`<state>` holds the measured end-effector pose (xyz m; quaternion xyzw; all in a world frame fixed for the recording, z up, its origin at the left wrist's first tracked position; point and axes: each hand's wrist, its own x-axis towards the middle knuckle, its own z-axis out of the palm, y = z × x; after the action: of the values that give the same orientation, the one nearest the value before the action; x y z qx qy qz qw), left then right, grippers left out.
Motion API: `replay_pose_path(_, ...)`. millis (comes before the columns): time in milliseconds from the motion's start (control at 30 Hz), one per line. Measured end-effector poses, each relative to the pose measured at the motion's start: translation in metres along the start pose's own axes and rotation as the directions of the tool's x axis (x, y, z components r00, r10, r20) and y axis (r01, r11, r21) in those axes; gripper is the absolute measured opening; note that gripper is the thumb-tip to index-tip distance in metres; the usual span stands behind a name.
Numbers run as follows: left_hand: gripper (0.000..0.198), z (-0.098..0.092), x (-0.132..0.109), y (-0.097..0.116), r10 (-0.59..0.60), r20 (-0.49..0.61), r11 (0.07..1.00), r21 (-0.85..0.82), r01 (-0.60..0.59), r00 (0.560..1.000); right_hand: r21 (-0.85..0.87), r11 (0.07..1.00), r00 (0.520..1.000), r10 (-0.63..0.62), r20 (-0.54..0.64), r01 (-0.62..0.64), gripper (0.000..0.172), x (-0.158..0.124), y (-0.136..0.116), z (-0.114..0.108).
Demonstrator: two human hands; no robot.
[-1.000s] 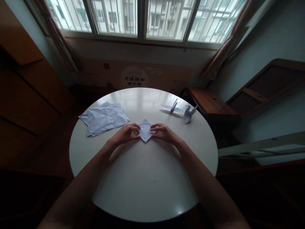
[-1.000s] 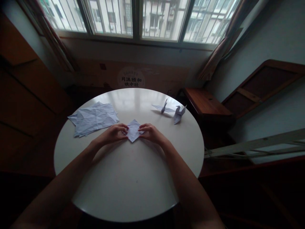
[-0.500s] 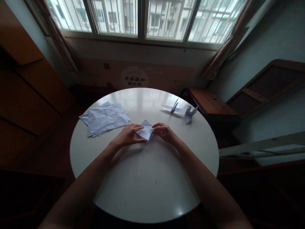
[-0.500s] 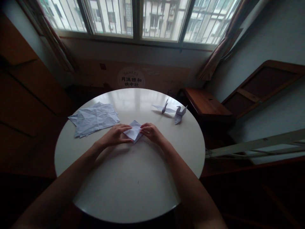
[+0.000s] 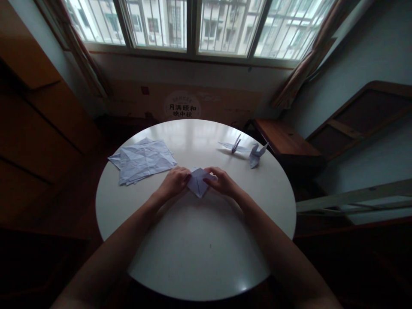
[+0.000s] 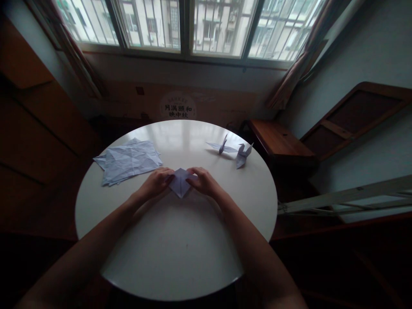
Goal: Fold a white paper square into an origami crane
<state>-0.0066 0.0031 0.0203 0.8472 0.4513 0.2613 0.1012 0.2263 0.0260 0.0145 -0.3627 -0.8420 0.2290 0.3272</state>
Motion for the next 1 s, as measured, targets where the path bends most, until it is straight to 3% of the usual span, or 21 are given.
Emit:
replay_pose_path(133, 0.022, -0.002, 0.000, 0.007, -0.037, 0.019, 0.999, 0.023, 0.036, 0.999, -0.029, 0.999, 0.999, -0.013, 0.029, 0.014, 0.016, 0.001, -0.002, 0.000)
replay_pose_path(333, 0.012, 0.000, -0.004, 0.007, -0.034, -0.001, 0.998, -0.057, 0.034, 0.999, 0.047, 0.999, 0.997, 0.011, 0.081, -0.015, 0.029, 0.000, -0.002, 0.001)
replay_pose_path(433, 0.010, -0.001, -0.006, 0.007, -0.053, -0.007, 0.994, -0.093, 0.052, 0.999, 0.030, 1.000, 0.995, -0.008, 0.100, 0.006, 0.023, 0.000, -0.006, -0.001)
replay_pose_path(500, 0.016, -0.002, -0.006, 0.008, -0.077, 0.008, 0.991, -0.109, 0.077, 0.997, 0.014, 0.999, 0.993, -0.038, 0.114, 0.037, 0.012, 0.000, -0.009, -0.003)
replay_pose_path(567, 0.026, -0.002, -0.006, 0.010, -0.099, 0.032, 0.989, -0.111, 0.102, 0.995, 0.035, 0.999, 0.991, -0.040, 0.126, 0.036, 0.013, 0.000, -0.012, -0.004)
replay_pose_path(667, 0.042, 0.000, -0.005, 0.012, -0.105, 0.044, 0.989, -0.095, 0.109, 0.993, 0.118, 0.991, 0.984, 0.040, 0.175, -0.061, 0.015, -0.001, -0.012, -0.005)
replay_pose_path(767, 0.050, 0.001, -0.003, 0.017, -0.032, -0.072, 0.993, -0.115, 0.024, 0.997, 0.147, 0.979, 0.971, 0.108, 0.214, -0.142, 0.015, -0.002, -0.011, -0.005)
replay_pose_path(867, 0.045, -0.003, -0.002, 0.025, 0.054, -0.249, 0.993, -0.087, -0.078, 0.967, 0.120, 0.978, 0.974, 0.149, 0.168, -0.171, 0.015, -0.002, -0.009, -0.005)
replay_pose_path(933, 0.036, -0.008, -0.003, 0.032, 0.081, -0.296, 0.995, -0.024, -0.092, 0.952, 0.082, 0.972, 0.972, 0.209, 0.111, -0.219, 0.015, -0.001, -0.009, -0.004)
replay_pose_path(1000, 0.033, -0.011, -0.004, 0.039, 0.141, -0.275, 0.990, 0.030, -0.138, 0.951, 0.044, 0.956, 0.957, 0.289, 0.035, -0.290, 0.014, 0.001, -0.010, -0.005)
